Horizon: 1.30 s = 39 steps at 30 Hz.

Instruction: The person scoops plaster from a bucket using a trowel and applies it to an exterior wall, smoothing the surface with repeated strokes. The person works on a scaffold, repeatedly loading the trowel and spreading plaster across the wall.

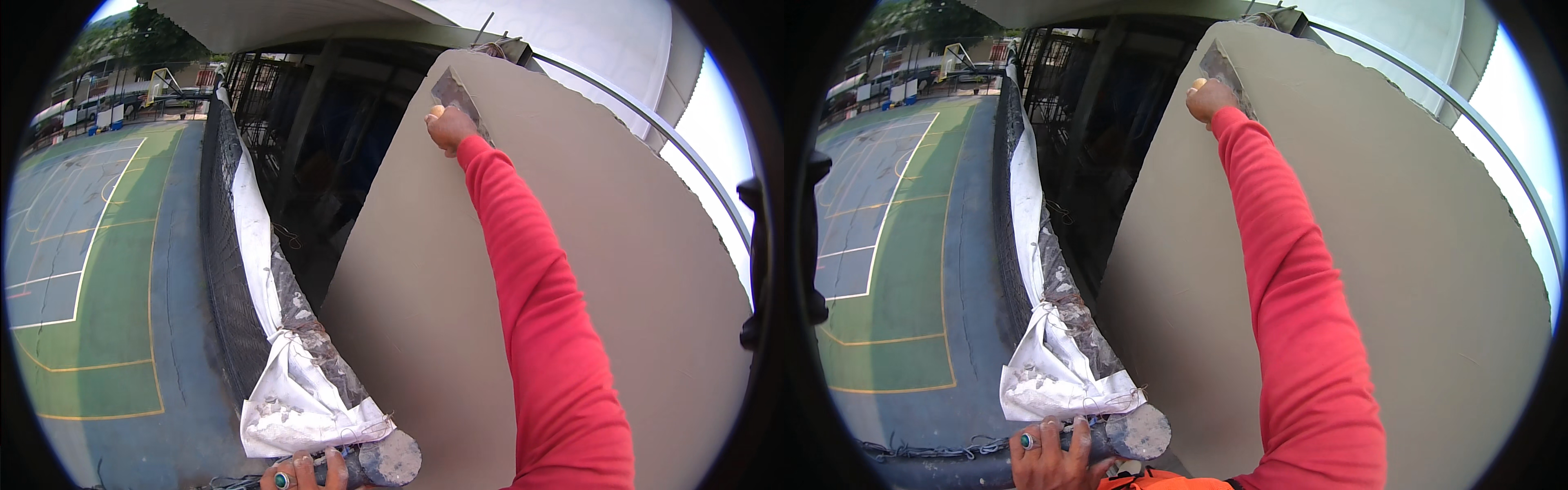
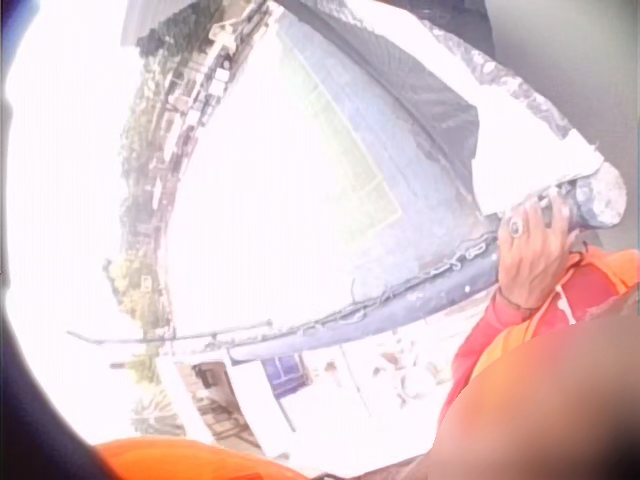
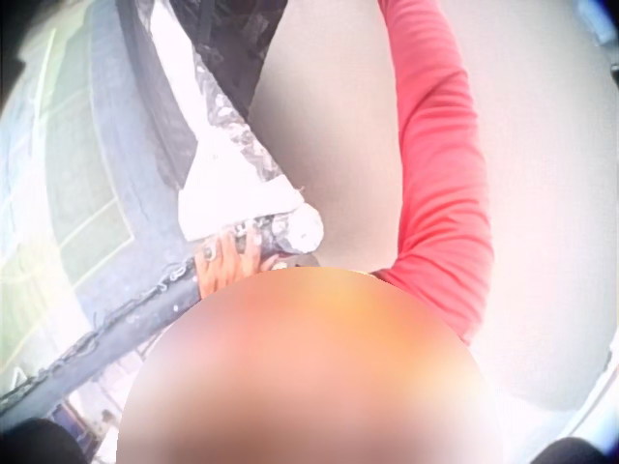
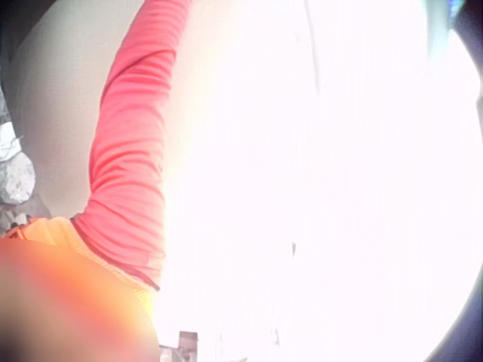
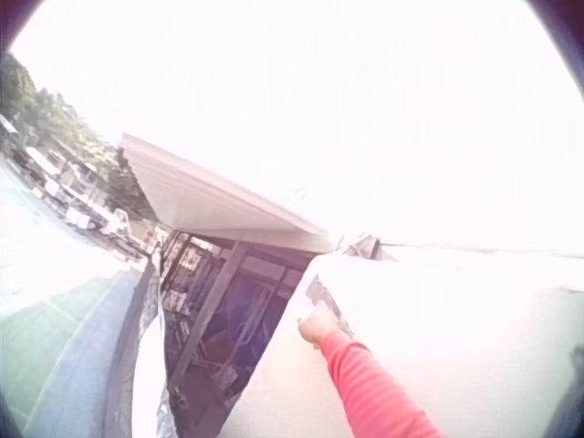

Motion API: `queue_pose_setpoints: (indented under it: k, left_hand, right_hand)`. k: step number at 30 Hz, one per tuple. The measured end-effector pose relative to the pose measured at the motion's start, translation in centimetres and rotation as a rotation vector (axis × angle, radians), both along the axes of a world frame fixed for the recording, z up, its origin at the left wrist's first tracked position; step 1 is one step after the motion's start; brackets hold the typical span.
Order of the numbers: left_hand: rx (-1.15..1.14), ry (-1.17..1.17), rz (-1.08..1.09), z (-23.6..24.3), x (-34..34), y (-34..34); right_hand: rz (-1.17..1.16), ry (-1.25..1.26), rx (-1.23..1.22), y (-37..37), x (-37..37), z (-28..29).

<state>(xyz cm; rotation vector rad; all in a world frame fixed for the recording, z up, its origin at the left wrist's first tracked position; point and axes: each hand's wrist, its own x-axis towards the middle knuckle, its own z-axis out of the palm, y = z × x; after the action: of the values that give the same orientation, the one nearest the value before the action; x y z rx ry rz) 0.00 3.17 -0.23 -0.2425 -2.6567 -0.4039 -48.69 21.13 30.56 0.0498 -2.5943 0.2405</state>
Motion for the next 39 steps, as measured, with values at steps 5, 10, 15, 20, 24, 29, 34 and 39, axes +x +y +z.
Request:
queue_pose_setpoints:
  k: [5,10,15,20,24,29,34,39]
  left_hand:
    - [-0.022,0.009,0.007,0.0,0.1,0.1]
    - [-0.041,0.03,0.008,0.0,0.3,0.0]
    - [0.0,0.052,-0.04,0.3,0.7,0.2]
    - [-0.009,0.049,-0.053,0.1,1.0,0.0]
    - [-0.024,0.076,-0.06,-0.5,1.2,-0.1]
    - [-0.053,0.143,-0.084,-0.5,1.4,-0.2]
    - [-0.076,0.169,-0.085,-0.8,1.5,-0.2]
    - [-0.116,0.237,-0.078,-1.6,1.3,-0.2]
  right_hand:
    - [-0.046,0.034,-0.114,1.5,2.9,1.1]
    - [-0.004,0.284,-0.194,4.8,8.1,2.3]
    - [0.022,0.511,-0.288,11.1,15.9,2.3]
    - [0.008,0.663,-0.317,19.1,26.5,0.4]
    - [0.103,0.709,-0.497,23.9,36.7,-3.1]
    - [0.005,0.746,-0.665,27.2,50.2,-7.5]
    - [-0.06,0.827,-0.777,30.8,61.4,-10.2]
    - [-0.16,1.037,-0.813,34.9,71.2,-13.5]
